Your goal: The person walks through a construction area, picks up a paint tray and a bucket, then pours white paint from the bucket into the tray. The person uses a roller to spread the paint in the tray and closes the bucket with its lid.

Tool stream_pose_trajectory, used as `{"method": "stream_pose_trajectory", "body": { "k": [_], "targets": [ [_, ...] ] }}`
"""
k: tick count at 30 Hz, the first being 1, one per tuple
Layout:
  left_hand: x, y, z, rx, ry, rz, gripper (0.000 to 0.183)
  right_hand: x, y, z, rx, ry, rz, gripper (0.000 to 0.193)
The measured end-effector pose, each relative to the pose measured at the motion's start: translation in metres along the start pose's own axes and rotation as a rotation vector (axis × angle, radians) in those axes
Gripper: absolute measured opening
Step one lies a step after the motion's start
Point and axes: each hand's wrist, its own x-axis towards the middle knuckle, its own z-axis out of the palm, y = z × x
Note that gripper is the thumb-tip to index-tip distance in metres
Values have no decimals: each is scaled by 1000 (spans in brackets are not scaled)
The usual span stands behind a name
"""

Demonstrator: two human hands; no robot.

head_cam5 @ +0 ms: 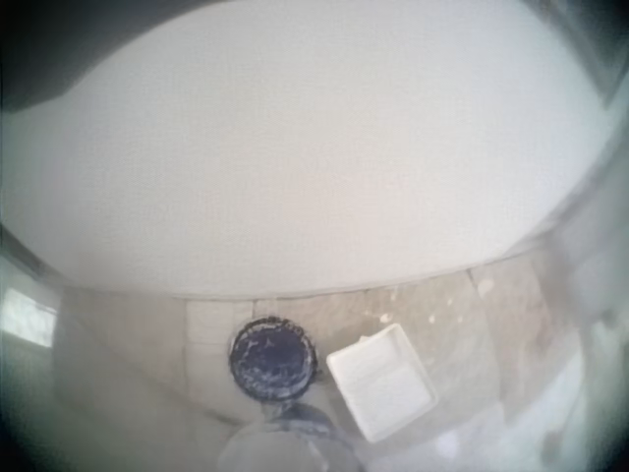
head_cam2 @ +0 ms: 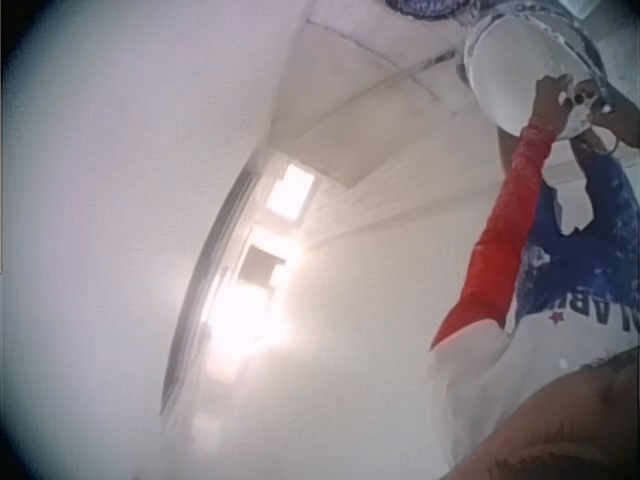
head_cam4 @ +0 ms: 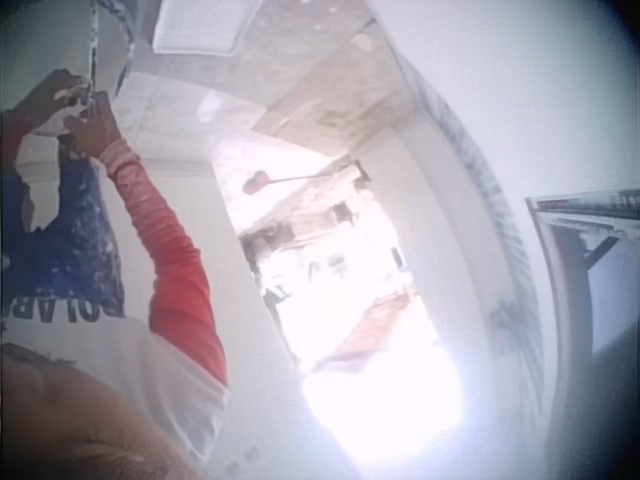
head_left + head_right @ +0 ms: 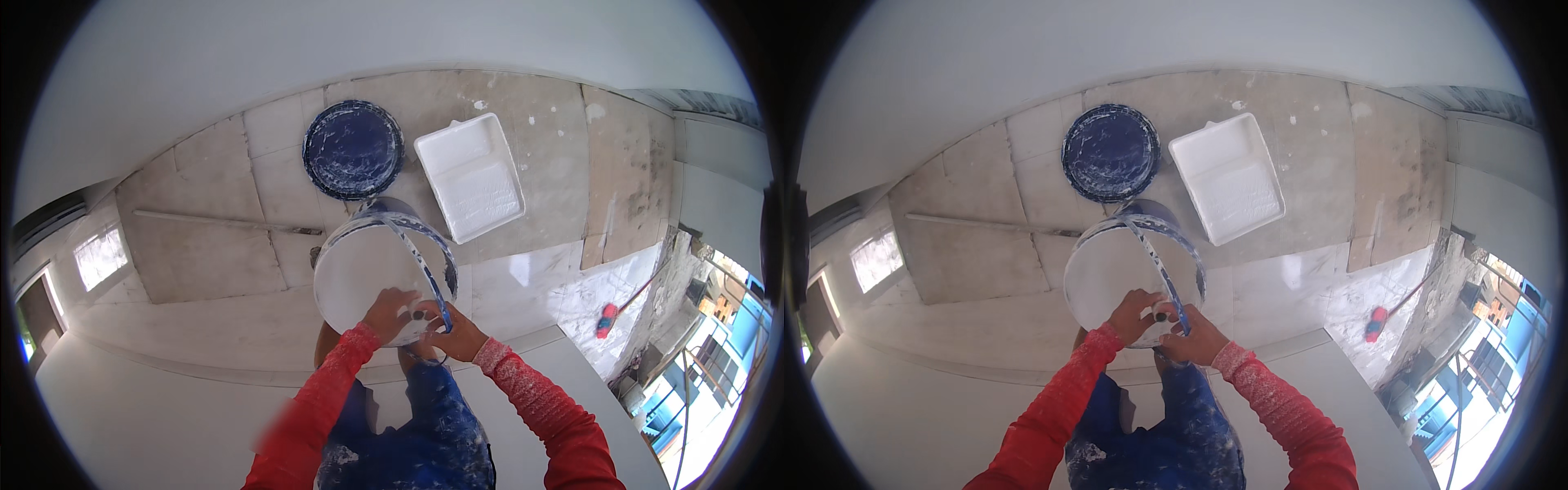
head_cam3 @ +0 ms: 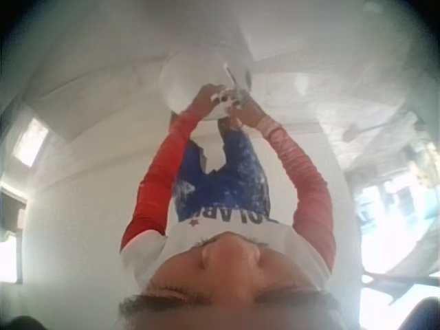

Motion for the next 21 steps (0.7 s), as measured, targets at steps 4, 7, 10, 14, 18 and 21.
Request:
{"method": "stream_pose_trajectory", "body": {
  "k": [4,7,10,14,18,21],
  "targets": [
    [-2,1,-1,30,-11,67,54,10,-3,-13,-9,-257,113,55],
    [0,-2,-8,35,-43,88,54,22,-8,-24,29,-459,135,55],
    [-3,-4,-5,7,-48,63,54,35,-2,-23,163,-485,203,55],
    [2,-14,10,-7,73,184,54,21,-12,-15,183,-270,238,43],
    [14,-11,22,121,-61,-8,50,-12,-9,-12,398,406,249,34],
    [19,-17,42,171,-136,-35,46,-21,42,-23,396,639,79,34]
  ]
}}
